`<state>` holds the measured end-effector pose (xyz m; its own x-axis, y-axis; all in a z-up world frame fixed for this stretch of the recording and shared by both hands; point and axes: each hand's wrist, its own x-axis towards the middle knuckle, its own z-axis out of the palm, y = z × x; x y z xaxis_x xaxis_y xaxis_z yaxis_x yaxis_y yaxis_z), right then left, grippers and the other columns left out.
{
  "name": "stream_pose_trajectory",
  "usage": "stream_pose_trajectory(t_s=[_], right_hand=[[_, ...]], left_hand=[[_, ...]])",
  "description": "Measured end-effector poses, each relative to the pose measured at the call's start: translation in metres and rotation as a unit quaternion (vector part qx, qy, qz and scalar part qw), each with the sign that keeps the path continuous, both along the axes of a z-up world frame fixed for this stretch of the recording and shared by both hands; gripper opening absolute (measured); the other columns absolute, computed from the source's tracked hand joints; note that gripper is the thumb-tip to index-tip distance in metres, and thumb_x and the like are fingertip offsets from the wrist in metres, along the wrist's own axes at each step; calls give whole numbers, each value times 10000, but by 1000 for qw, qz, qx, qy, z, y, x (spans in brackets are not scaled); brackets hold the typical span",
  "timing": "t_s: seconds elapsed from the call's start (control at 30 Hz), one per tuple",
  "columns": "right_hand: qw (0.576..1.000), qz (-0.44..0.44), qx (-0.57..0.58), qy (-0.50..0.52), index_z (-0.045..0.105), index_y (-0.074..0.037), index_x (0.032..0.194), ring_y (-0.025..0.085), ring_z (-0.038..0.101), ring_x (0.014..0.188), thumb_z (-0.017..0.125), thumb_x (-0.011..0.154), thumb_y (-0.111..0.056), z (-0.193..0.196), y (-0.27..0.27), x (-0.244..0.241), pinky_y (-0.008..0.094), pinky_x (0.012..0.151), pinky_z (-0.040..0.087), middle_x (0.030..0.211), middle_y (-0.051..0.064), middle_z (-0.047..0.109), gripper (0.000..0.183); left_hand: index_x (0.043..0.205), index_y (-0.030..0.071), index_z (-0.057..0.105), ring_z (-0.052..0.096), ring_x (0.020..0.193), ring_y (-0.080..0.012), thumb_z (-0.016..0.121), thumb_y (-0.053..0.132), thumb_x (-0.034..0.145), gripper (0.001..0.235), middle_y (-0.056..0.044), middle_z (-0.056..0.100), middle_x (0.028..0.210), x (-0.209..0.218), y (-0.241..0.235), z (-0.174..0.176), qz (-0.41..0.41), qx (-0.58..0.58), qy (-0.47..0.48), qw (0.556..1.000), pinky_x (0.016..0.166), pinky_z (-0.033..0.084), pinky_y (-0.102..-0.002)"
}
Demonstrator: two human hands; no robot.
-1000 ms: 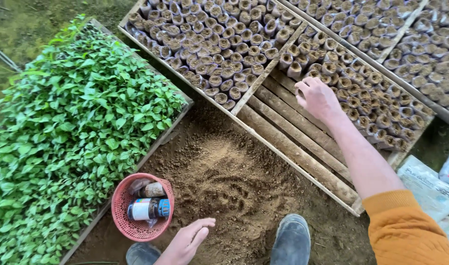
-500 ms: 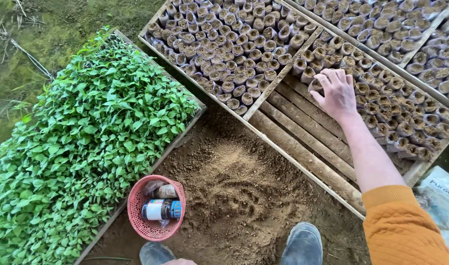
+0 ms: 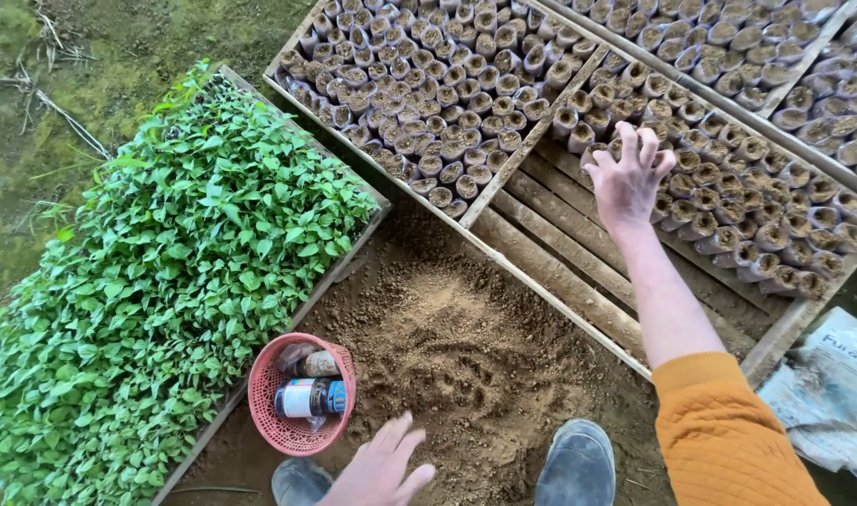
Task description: Filling small biodegradable pots with soil and planting seeds in a nursery tray.
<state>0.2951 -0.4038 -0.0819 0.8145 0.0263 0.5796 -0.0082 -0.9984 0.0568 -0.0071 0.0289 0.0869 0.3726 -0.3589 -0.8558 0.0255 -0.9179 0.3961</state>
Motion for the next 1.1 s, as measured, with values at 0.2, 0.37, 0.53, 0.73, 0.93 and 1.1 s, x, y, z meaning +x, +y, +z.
stream_pose_trajectory(t_s=[0.2, 0.37, 0.53, 0.73, 0.93, 1.1], right_hand=[[999, -25, 22, 37, 799, -197, 860, 288, 410, 1299, 947, 751, -325, 10, 11, -2, 529, 1019, 332, 1383, 31, 542, 224], [986, -6, 131, 103, 727, -99, 1044, 377, 324, 1428, 887, 778, -187, 41, 50, -58, 650, 1094, 262, 1536, 171, 411, 323], [931, 88, 229, 271, 504, -127, 1367, 364, 195, 1482, 714, 863, -337, 117, 163, -210, 615, 1166, 168, 1637, 146, 227, 585], [939, 233, 46, 249, 303, -191, 1578, 368, 129, 1546, 718, 767, -651, 24, 178, -365, 521, 1157, 200, 1700, 191, 104, 1021], [947, 275, -72, 149, 208, -22, 1573, 397, 102, 1580, 397, 888, -633, 20, 158, -376, 523, 1254, 139, 1693, 259, 111, 937], [947, 210, -4, 242, 377, -41, 1503, 332, 260, 1529, 491, 938, -499, 5, 153, -382, 474, 1215, 258, 1653, 190, 273, 736]], left_hand=[[1631, 101, -51, -115, 1567, -414, 435, 768, 996, 1042, -225, -188, 1697, -63, -93, -102, 38, 310, -134, 940, 1142, 224, -732], [1618, 160, 79, 68, 1591, -354, 395, 868, 802, 1125, -181, 4, 1726, -140, -125, -213, 129, 407, -353, 833, 1102, 322, -671], [1636, 111, 140, 119, 1599, -370, 397, 747, 770, 1105, -173, 87, 1741, -130, -125, -221, 229, 316, -544, 742, 1161, 202, -694], [1639, 130, 112, 51, 1624, -337, 351, 590, 786, 998, -114, 30, 1767, -122, -135, -236, 298, 287, -612, 674, 1124, 119, -799], [1605, 176, 167, 67, 1624, -313, 474, 784, 670, 1156, -81, 51, 1763, -117, -139, -229, 291, 373, -542, 695, 1119, 187, -776], [1626, 101, 94, -32, 1564, -397, 392, 671, 1010, 891, -150, -55, 1712, -105, -134, -166, 324, 235, -283, 872, 1108, 101, -807]])
